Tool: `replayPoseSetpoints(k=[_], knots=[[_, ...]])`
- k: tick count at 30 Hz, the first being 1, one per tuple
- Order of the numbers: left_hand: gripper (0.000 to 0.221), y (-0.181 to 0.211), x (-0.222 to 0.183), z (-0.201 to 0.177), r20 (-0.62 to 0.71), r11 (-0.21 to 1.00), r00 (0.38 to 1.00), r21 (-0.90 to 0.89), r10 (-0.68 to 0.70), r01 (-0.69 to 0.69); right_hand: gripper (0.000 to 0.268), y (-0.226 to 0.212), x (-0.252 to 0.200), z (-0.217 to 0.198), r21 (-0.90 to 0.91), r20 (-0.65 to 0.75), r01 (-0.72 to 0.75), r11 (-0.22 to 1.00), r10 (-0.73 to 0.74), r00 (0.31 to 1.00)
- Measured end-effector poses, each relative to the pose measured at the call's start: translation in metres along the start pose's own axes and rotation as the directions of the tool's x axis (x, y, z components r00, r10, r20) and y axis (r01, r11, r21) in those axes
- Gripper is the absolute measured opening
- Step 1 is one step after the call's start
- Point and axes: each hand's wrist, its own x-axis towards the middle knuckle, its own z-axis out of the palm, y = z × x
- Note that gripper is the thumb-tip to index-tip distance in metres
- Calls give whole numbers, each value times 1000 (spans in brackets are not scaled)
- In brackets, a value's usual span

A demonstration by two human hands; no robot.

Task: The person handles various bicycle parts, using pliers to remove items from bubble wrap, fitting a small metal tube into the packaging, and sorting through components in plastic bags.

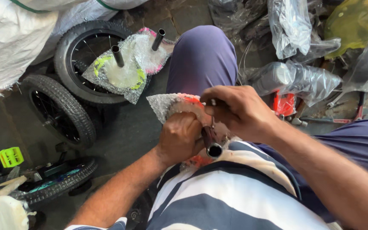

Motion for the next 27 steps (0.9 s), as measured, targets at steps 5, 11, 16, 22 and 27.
replayPoseSetpoints(k=[5, 11, 16, 22, 27], knots=[[31, 7, -1, -7, -6, 997, 999, 72, 38, -37, 27, -21, -18, -13, -37, -41, 100, 994, -101, 994], [41, 4, 0, -5, -12, 997, 1000, 73, 28, -27, 30, -22, -54, 1, -235, 14, 381, 894, -389, 921], [37, 2, -3, 0, -7, 995, 1000, 102, 15, -15, 33, -19, -40, -6, -207, 96, 468, 859, -459, 883], [31, 1, -4, 2, 1, 998, 1000, 56, 16, -16, 29, -17, 26, -8, 66, 66, -274, 960, 269, 961], [35, 2, 1, -3, 10, 995, 1000, 96, 25, -26, 23, -31, -16, -16, -55, -62, 124, 991, -127, 990]])
